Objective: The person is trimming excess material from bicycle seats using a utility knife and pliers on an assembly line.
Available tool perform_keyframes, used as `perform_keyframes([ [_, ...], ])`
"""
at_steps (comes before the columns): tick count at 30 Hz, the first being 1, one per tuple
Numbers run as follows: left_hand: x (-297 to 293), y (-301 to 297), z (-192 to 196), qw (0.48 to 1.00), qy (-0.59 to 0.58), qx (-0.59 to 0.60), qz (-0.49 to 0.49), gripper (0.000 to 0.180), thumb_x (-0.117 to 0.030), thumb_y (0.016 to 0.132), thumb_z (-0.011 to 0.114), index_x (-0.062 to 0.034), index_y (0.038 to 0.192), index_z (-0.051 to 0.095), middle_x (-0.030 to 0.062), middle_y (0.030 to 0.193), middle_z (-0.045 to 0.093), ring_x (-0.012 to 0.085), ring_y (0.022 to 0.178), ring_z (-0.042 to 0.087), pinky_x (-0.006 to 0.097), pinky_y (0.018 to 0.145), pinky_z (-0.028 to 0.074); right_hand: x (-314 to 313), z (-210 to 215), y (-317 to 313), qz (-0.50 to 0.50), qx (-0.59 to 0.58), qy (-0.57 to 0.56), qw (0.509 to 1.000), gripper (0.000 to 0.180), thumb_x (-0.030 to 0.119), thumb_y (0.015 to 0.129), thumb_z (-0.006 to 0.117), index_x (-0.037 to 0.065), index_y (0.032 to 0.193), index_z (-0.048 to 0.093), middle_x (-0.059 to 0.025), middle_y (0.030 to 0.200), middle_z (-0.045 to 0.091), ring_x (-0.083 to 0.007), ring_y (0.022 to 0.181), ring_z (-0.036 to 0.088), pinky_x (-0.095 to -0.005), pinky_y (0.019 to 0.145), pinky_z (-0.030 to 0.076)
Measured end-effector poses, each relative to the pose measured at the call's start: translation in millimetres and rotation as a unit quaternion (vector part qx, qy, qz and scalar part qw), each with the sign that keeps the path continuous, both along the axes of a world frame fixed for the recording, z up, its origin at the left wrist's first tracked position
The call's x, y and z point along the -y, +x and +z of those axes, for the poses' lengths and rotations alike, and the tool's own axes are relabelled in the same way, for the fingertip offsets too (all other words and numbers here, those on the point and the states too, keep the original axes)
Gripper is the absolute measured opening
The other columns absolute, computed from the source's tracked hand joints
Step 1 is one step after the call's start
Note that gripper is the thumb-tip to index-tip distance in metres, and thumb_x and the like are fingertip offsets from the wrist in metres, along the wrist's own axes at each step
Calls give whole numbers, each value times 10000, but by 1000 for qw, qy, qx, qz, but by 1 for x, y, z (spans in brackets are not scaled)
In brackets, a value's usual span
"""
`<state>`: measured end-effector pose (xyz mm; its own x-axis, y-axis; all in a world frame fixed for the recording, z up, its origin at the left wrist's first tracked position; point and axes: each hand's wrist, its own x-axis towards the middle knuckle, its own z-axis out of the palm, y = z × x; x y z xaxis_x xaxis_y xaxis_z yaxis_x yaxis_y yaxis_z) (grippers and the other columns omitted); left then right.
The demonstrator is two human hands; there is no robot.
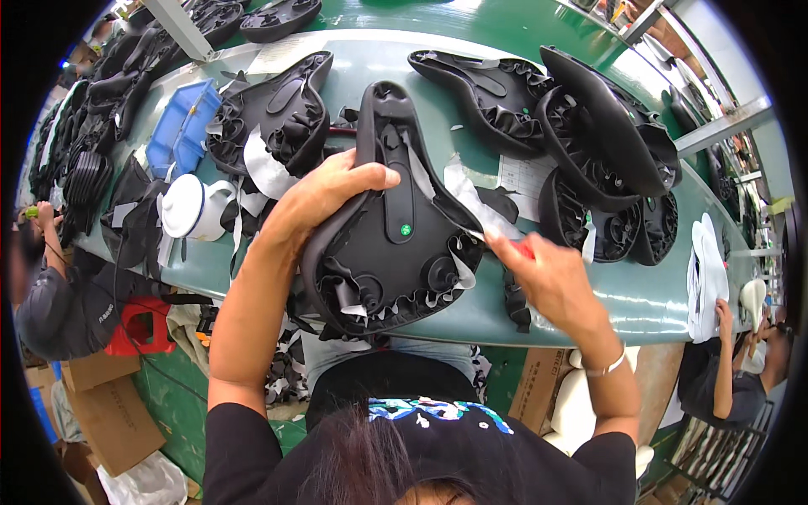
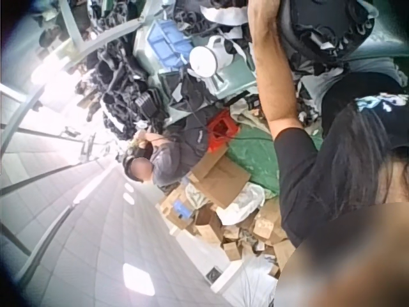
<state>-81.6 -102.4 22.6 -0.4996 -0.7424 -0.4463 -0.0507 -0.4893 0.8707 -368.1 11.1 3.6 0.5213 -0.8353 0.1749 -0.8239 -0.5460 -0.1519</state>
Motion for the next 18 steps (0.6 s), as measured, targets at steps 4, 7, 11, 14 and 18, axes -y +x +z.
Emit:
perform_keyframes([
  [4,-17,9,-12,997,-19,-9,72,369,-242,775,642,11,1028,549,57,850,589,118,684,591,243,631,503,-58,-27,31,-142,95,113,979,660,37,830,554,181,1431,323,-167,747,537,-355,556,557,-438,480,445],
  [7,-47,8,-10,990,-60,-2,131,450,-271,763,634,29,1083,531,78,872,588,138,719,595,260,659,505,-91,-29,66,-223,240,145,934,567,42,875,548,84,1402,344,-250,891,624,-420,676,601,-426,536,476],
  [11,-78,17,-16,973,-36,-38,224,475,-260,776,615,38,1131,511,95,954,576,152,817,596,280,701,509,-92,-13,53,-234,314,267,880,532,60,885,561,39,1375,353,-279,1175,567,-417,923,632,-417,737,542],
  [14,-91,19,-19,964,-73,-49,251,501,-247,781,623,21,1182,490,70,975,555,143,866,559,277,758,480,-53,-9,55,-226,415,100,876,462,61,867,600,39,1301,444,-210,1149,608,-316,873,668,-359,738,532],
  [18,-104,16,-30,949,-113,-36,291,505,-225,780,643,18,1187,469,85,1062,527,150,955,501,294,853,420,8,-8,77,-117,390,43,913,516,6,782,634,32,1269,463,-142,1002,644,-193,813,630,-328,708,502],
])
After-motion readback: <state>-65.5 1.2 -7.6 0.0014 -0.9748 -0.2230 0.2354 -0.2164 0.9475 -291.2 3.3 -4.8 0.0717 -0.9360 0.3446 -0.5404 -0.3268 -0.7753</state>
